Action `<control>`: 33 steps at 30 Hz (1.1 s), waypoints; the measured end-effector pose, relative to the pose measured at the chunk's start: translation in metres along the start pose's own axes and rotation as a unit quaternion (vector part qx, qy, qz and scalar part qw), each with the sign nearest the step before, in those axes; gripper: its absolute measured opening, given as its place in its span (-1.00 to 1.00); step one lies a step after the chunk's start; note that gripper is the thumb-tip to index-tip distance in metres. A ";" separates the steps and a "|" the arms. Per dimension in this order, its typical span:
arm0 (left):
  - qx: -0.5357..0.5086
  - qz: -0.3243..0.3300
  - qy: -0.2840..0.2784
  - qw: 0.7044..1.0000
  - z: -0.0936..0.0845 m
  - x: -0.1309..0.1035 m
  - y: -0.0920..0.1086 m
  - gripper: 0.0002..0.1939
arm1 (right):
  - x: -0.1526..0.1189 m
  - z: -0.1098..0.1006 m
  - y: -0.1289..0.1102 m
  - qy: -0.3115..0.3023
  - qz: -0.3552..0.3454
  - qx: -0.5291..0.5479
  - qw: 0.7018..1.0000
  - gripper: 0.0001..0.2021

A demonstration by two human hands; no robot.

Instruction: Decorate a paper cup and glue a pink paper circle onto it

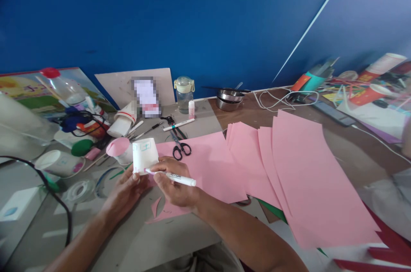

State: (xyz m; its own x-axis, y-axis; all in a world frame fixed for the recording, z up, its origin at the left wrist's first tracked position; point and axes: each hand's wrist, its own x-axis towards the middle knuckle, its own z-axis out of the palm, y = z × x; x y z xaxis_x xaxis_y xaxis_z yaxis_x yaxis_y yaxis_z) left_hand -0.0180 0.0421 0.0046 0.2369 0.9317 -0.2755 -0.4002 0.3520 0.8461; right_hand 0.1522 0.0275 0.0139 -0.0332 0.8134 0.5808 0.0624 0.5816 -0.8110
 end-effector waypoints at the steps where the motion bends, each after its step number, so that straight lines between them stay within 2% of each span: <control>1: 0.000 0.001 0.001 1.000 0.000 0.000 0.000 -0.61 | 0.000 0.000 0.000 -0.001 -0.002 -0.002 1.000 -0.81; 10: -0.006 0.008 -0.004 1.000 -0.003 0.002 -0.003 -0.64 | 0.000 0.001 0.000 -0.004 -0.028 -0.019 0.999 -0.83; 22: 0.016 0.005 -0.004 1.000 0.002 -0.001 0.002 -0.63 | -0.002 0.002 0.002 0.018 0.014 0.044 0.999 -0.78; 33: 0.015 0.015 0.007 1.000 0.003 0.001 0.001 -0.56 | 0.000 0.003 0.001 0.024 -0.014 0.003 1.000 -0.83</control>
State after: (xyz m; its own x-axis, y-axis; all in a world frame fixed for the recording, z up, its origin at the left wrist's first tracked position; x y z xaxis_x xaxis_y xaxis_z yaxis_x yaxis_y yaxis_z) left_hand -0.0159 0.0429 0.0066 0.2126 0.9430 -0.2559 -0.3800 0.3211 0.8675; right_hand 0.1489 0.0284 0.0128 0.0127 0.7958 0.6054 0.0557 0.6039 -0.7951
